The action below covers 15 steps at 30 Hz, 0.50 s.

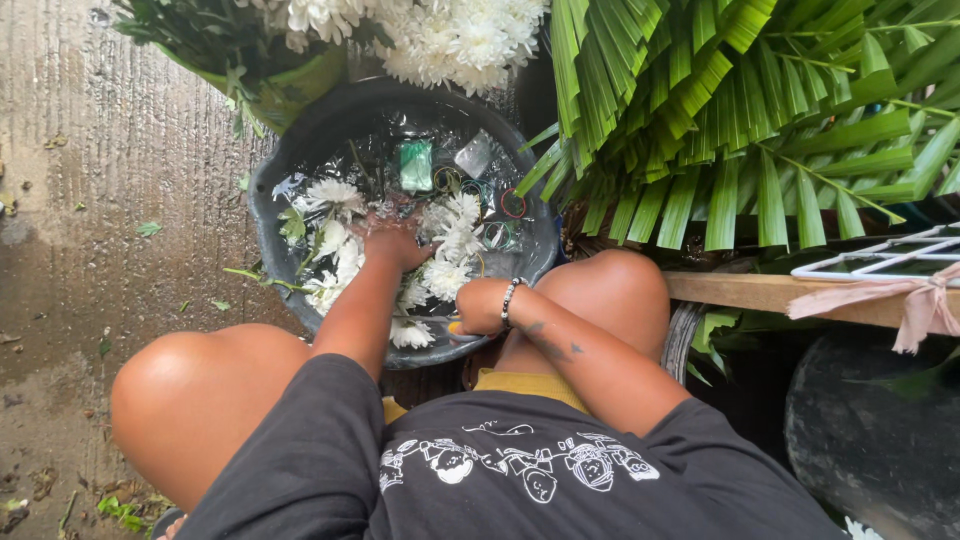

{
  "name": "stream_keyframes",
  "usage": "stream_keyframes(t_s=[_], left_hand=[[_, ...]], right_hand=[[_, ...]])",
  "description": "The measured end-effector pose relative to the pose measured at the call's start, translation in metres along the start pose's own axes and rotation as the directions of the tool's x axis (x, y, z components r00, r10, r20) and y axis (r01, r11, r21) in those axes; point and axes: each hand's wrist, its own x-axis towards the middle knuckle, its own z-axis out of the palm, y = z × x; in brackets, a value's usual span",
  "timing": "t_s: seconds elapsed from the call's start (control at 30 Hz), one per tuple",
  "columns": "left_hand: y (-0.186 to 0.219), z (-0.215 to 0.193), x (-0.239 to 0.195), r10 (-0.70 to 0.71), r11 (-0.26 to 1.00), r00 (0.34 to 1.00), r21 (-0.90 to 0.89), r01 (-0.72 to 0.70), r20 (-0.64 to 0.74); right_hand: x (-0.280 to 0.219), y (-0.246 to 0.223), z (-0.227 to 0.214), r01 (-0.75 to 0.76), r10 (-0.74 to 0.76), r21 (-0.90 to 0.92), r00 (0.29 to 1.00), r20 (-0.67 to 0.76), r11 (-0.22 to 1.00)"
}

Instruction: The person prepares flowers by cutting stems with shears, placing them in a basin of water, and wrapping stems with tape or wire.

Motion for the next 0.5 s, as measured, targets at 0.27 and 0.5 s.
stream_keyframes(t_s=[0.27,0.5], left_hand=[[0.051,-0.062,-0.008,-0.175,0.975,0.984,0.144,0.168,0.038],[0.112,-0.078,-0.07,0.2,0.955,0.94,0.269,-0.124,-0.277]], right_hand=[[0.013,0.006,0.007,-0.015,0.015,0.012,1.0,-0.015,1.0],[0.012,0.004,0.006,0.023,-0.023,0.027,1.0,0.004,0.999]])
